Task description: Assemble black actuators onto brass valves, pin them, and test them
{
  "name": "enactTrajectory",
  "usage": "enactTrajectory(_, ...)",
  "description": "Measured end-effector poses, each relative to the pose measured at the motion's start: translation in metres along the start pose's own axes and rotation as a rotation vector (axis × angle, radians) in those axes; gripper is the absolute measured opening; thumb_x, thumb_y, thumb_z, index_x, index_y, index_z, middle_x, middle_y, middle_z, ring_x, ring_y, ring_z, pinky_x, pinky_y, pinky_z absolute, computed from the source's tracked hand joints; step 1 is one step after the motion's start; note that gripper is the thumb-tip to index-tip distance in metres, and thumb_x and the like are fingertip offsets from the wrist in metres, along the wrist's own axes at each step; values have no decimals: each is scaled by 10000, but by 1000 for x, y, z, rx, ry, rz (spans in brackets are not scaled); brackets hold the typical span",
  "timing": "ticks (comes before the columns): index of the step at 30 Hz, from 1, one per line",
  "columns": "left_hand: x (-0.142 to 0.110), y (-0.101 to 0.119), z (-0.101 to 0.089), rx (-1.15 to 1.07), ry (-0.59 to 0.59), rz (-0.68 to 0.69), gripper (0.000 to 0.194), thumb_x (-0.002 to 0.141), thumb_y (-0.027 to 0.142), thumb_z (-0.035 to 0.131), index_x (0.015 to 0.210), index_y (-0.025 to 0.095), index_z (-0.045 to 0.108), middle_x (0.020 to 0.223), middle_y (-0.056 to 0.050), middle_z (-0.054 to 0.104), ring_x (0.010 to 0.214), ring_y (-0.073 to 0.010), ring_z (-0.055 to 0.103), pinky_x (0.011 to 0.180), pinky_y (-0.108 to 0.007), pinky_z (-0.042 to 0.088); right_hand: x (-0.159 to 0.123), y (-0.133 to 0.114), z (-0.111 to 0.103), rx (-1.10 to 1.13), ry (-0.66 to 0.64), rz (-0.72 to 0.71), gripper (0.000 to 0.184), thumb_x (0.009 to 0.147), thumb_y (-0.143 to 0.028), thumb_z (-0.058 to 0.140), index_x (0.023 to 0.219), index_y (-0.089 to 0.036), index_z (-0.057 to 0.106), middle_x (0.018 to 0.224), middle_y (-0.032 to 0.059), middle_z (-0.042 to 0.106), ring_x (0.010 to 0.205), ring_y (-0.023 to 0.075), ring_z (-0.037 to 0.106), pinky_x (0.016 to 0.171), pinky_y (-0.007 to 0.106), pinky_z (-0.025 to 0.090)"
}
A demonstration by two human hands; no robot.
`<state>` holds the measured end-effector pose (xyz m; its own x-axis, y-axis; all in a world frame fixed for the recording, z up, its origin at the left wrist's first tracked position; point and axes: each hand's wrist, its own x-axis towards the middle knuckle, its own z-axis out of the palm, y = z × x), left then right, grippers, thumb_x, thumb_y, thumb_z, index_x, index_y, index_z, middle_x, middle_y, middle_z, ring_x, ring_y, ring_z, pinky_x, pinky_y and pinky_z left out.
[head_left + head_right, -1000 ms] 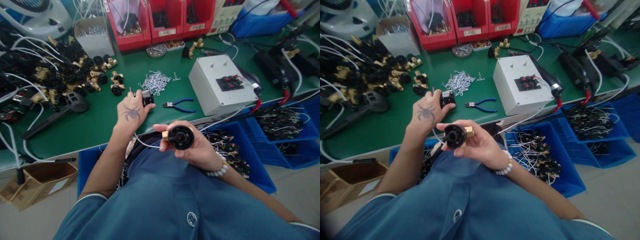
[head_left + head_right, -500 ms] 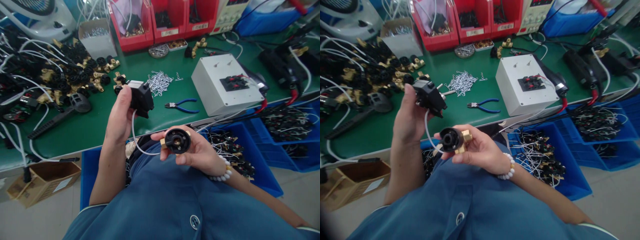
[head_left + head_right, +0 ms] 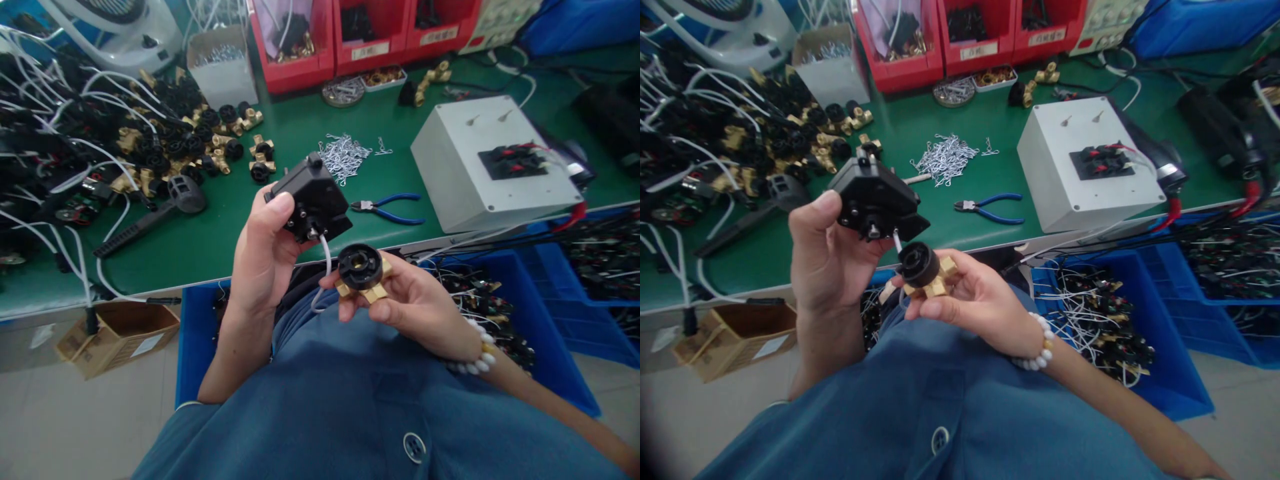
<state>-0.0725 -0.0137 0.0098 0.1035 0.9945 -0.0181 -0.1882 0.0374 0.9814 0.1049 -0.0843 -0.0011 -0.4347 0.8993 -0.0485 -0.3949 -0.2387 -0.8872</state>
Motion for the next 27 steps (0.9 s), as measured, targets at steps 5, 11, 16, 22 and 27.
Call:
enactTrajectory(5,-4,-2,6,-80,-63,1,412,963,412,387,1279,276,614,1300,-30,704,1257,-254,654,837,-349,637,-2,-1,1,-25,3,27,379,875,-299,776,1186,-188,590,1193,102,733,864,139,746,834,293,619)
enactTrajectory(11,-5,-5,8,68,-63,37,538,1049,552,206,1204,272,638,1366,-39,669,1278,-267,652,905,-380,623,-4,1,0,-46,25,30,377,876,-326,776,1175,-192,590,1161,94,742,853,144,751,819,282,618)
enactTrajectory(16,4,-9,8,182,40,-30,611,1072,489,126,1194,252,675,1243,-48,723,1194,-272,704,829,-389,632,-6,5,-2,42,24,104,338,870,-293,782,1155,-207,621,1083,62,755,833,117,745,779,221,602)
enactTrajectory(22,19,-25,8,352,120,-100,693,1061,536,63,1284,252,654,1234,-69,727,1314,-316,621,875,-441,621,-15,6,-15,231,-5,336,522,814,-206,826,1268,-344,607,953,-9,773,856,102,743,793,190,586)
enactTrajectory(27,29,-43,2,220,-2,-130,598,1058,572,154,1396,312,573,1343,-48,682,1373,-298,577,994,-470,592,-15,-4,-33,301,-8,415,630,739,-226,889,1287,-380,620,934,-4,778,816,112,734,758,177,577)
